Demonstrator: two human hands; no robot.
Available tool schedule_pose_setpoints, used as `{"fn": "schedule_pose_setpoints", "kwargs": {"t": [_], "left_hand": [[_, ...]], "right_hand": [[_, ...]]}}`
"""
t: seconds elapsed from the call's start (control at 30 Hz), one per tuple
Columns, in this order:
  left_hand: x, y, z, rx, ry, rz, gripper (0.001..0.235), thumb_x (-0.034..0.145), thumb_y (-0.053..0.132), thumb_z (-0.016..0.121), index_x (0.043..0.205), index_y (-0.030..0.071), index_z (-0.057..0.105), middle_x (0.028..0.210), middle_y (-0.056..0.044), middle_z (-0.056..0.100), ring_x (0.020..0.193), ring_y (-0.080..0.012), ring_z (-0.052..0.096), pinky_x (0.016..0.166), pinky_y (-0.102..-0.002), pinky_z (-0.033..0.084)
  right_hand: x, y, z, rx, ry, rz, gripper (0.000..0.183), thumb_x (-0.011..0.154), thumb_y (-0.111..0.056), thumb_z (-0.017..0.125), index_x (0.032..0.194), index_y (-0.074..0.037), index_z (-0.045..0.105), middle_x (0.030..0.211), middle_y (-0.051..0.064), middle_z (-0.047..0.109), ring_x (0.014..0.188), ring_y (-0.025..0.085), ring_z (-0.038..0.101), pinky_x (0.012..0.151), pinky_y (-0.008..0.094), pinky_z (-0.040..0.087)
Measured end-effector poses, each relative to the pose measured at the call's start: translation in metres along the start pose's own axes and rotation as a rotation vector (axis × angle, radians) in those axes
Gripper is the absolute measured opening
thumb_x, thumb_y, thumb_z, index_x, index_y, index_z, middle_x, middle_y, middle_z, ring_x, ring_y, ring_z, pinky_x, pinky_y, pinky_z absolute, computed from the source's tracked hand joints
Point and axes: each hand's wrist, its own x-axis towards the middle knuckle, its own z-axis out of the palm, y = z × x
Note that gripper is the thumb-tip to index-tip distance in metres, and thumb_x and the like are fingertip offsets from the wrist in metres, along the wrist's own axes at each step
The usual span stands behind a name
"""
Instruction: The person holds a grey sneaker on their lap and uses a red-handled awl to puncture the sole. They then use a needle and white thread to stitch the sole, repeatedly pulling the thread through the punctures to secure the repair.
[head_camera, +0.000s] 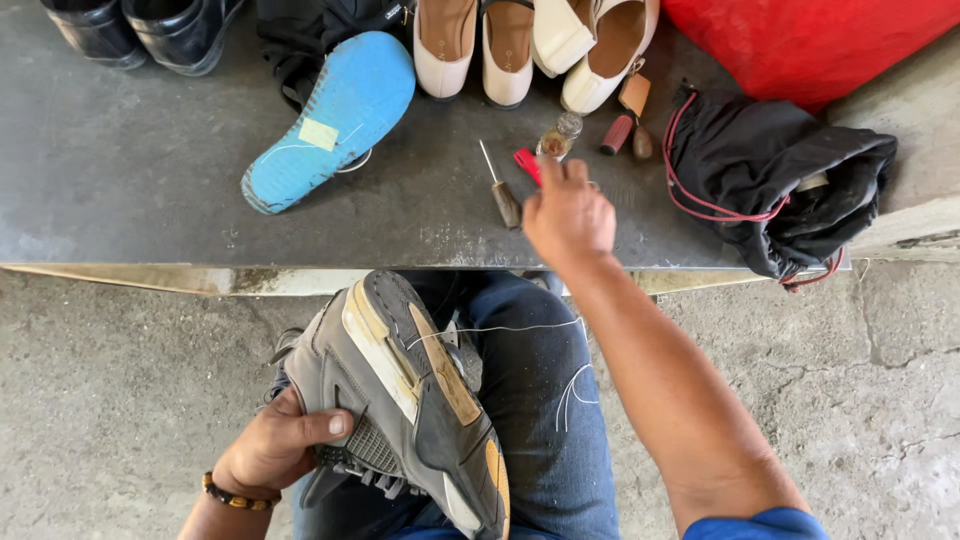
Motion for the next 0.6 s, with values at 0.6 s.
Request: {"fn": "schedule_pose_setpoints", "kwargs": {"t": [0.6], "left_hand": [[0.023,-0.039,-0.028,0.036,-0.225,0.3,0.078,0.075,-0.001,0.1,0.147,-0.011,0.072,0.142,-0.035,0.08,0.134,-0.0507,0.074,0.108,-0.071,0.06]], "right_hand": [[-0.154,0.041,-0.053,1.541,-0.13,-0.124,0.039,0.09,-0.012,0.063,0.128,-0.001,0.063,0.1,0.023,0.078,0.062,0.026,0.074,0.053,0.033,0.058]]}}
